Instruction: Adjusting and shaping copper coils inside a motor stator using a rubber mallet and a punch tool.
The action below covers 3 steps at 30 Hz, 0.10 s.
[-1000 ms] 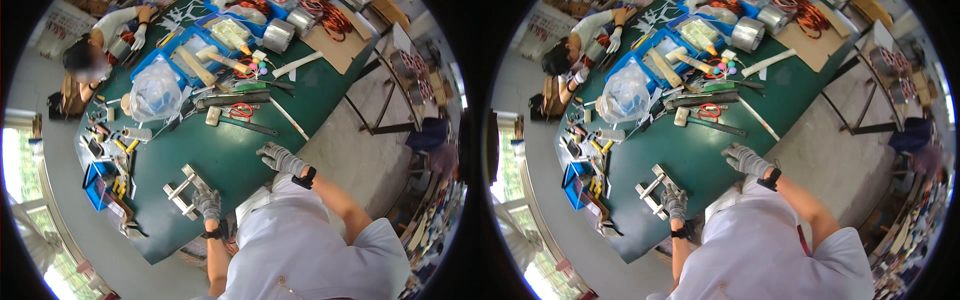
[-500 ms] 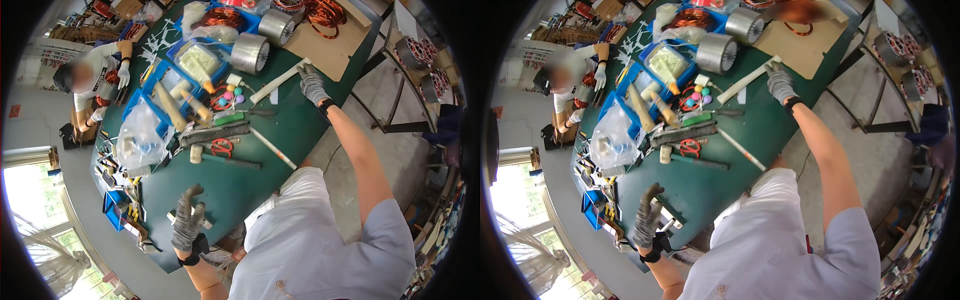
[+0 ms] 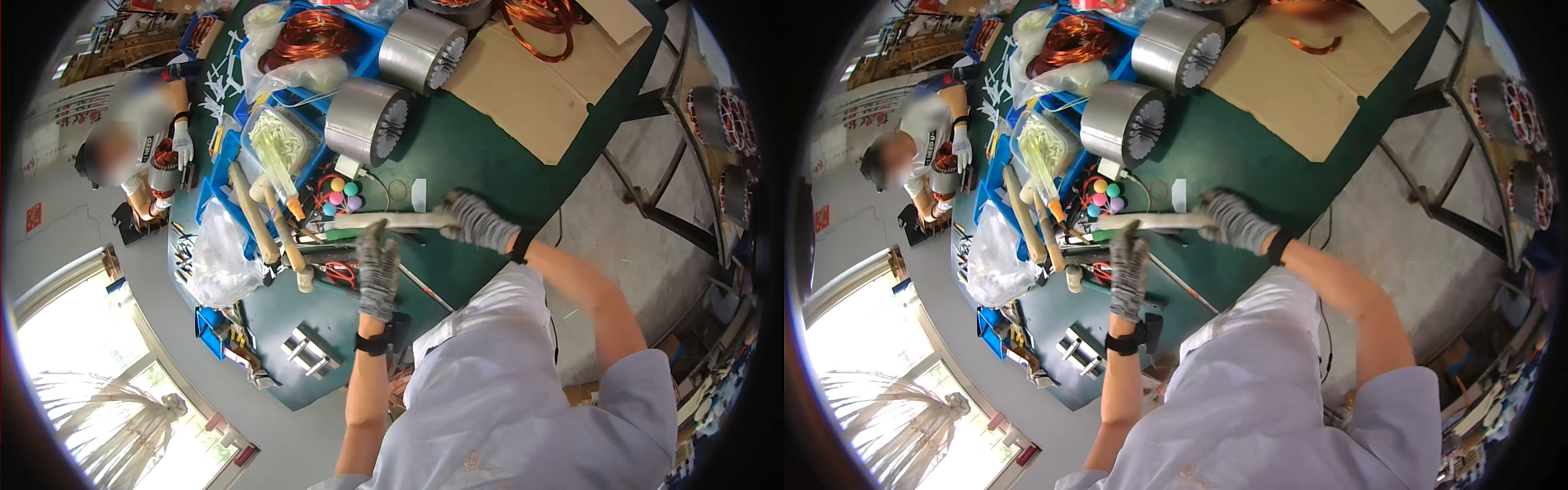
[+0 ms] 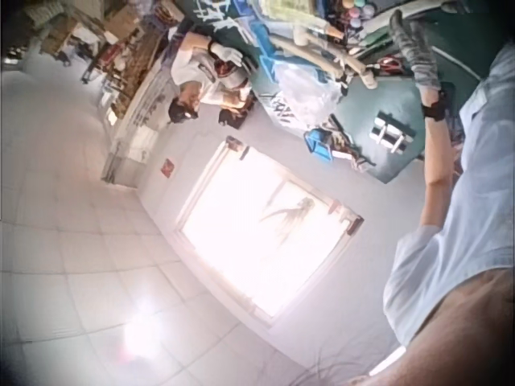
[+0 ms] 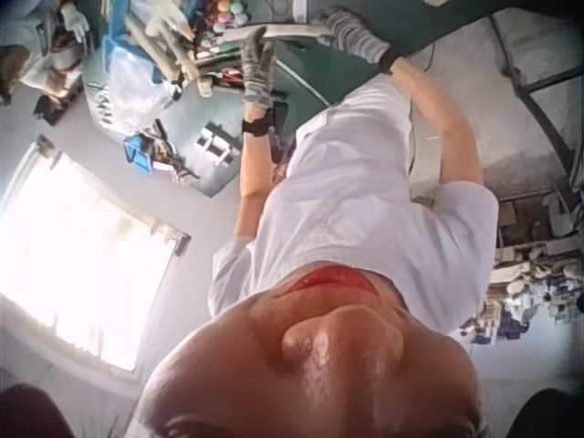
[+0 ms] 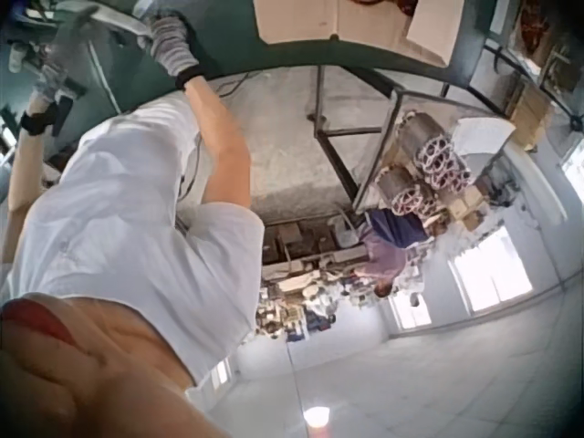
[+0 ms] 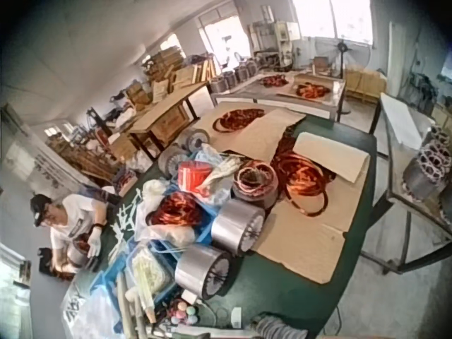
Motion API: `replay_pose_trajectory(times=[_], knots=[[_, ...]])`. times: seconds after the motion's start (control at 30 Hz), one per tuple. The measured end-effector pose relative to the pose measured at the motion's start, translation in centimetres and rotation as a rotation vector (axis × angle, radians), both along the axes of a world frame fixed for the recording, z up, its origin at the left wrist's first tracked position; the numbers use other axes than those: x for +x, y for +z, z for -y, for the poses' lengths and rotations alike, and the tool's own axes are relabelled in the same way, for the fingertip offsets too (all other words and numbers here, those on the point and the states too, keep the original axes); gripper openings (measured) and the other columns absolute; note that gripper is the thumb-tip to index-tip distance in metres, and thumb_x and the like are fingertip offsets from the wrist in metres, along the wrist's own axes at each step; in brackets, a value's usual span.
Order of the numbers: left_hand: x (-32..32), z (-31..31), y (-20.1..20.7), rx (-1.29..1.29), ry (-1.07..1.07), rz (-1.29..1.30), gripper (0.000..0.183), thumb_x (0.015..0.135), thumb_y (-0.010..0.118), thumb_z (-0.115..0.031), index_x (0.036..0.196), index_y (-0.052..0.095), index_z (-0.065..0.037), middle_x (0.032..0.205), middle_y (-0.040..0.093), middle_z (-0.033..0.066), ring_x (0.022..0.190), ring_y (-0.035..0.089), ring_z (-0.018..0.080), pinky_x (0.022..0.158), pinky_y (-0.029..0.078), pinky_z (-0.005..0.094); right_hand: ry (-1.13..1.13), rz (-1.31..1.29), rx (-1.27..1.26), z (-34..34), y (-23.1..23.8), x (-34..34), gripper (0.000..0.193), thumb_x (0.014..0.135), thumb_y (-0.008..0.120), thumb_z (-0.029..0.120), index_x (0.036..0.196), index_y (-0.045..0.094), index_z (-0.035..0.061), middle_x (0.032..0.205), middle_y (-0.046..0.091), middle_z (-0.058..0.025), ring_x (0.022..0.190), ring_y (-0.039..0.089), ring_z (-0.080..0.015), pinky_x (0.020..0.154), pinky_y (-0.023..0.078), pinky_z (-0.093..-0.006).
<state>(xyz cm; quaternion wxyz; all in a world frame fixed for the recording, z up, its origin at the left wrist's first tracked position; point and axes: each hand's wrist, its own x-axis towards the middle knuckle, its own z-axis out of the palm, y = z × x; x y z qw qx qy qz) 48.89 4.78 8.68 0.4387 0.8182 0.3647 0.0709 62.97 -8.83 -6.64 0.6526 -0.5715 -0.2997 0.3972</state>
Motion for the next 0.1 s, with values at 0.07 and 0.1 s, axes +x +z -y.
replay_pose_trajectory(times=[0.07, 0.1], knots=[[1.3, -2.2, 0.7, -0.016, 0.134, 0.024, 0.039, 0.083, 0.052, -0.019, 0.119, 0.045, -0.005, 0.113, 0.047, 0.0124, 0.105, 0.043, 0.0265, 0.094, 0.032, 0.0360, 0.124, 0.333, -0.211, -2.0, 3.4, 0.2, 0.031, 0.074, 0.061, 0.020, 0.102, 0.053, 0.0104, 0.096, 0.053, -0.0095, 0.084, 0.054, -0.0244, 0.068, 0.047, -0.0377], [3.1, -3.0, 2.0, -0.052, 0.203, 0.028, 0.040, 0.084, 0.053, -0.021, 0.120, 0.044, -0.006, 0.116, 0.045, 0.0115, 0.103, 0.044, 0.0263, 0.095, 0.031, 0.0357, 0.236, 0.685, -0.424, -2.7, 5.9, 1.5, 0.048, 0.067, 0.066, 0.024, 0.111, 0.051, 0.0105, 0.102, 0.048, -0.0150, 0.090, 0.052, -0.0300, 0.080, 0.043, -0.0389]])
